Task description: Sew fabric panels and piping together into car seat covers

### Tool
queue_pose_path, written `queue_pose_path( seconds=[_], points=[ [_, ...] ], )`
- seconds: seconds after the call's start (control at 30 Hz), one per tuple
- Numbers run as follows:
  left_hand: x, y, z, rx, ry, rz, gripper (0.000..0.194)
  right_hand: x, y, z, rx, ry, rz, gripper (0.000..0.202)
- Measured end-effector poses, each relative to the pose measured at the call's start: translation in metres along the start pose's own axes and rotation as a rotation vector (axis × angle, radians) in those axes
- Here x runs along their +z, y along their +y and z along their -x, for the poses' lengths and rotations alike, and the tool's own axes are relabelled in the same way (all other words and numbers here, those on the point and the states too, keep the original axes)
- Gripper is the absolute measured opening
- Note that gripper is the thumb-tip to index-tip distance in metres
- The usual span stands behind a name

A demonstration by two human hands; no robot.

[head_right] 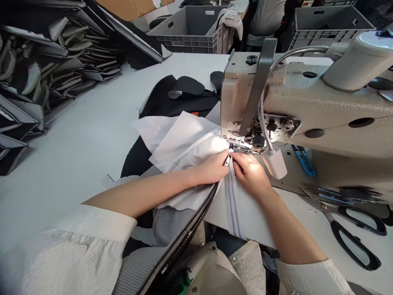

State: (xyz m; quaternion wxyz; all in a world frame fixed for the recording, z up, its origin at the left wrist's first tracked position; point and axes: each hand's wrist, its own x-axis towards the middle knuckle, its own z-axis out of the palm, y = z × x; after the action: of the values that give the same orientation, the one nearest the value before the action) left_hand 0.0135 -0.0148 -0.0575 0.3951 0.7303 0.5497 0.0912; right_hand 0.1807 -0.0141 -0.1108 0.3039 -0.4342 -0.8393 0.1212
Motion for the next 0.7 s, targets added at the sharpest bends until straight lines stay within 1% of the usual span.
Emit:
queue_pose_path(
  seconds=[0.07, 0.17, 0.23, 0.3, 0.37, 0.43, 0.53, 0.6, 0.7],
  points=[
    [-0.003, 0.003, -0.003, 0.003, 0.003, -0.116, 0.029, -0.001, -0.001, 0.001, 0.044, 0.025, -0.023, 0.030],
    [-0.010, 0.004, -0.001, 0.110, -0.003, -0.330, 0.033, -0.003, -0.006, 0.001, 0.157, 0.051, -0.079, 0.025],
    [-0.015, 0.004, 0.003, 0.176, -0.024, -0.499, 0.033, -0.006, -0.009, -0.001, 0.236, 0.027, -0.145, 0.022],
    [-0.018, 0.005, 0.007, 0.222, -0.011, -0.666, 0.028, -0.008, -0.011, -0.004, 0.320, -0.007, -0.204, 0.020],
    [-0.017, 0.009, 0.010, 0.280, 0.034, -0.801, 0.025, -0.010, -0.012, -0.007, 0.392, -0.023, -0.235, 0.019],
    [-0.011, 0.014, 0.012, 0.323, 0.053, -0.898, 0.024, -0.011, -0.013, -0.009, 0.438, -0.020, -0.229, 0.017],
    [0.003, 0.017, 0.013, 0.280, 0.075, -0.960, 0.026, -0.012, -0.013, -0.013, 0.486, -0.054, -0.186, 0.016],
    [0.011, 0.015, 0.015, 0.254, 0.153, -0.955, 0.030, -0.011, -0.012, -0.017, 0.501, -0.090, -0.134, 0.016],
    [0.014, 0.008, 0.018, 0.262, 0.267, -0.899, 0.035, -0.007, -0.012, -0.022, 0.412, -0.112, 0.034, 0.018]
  ],
)
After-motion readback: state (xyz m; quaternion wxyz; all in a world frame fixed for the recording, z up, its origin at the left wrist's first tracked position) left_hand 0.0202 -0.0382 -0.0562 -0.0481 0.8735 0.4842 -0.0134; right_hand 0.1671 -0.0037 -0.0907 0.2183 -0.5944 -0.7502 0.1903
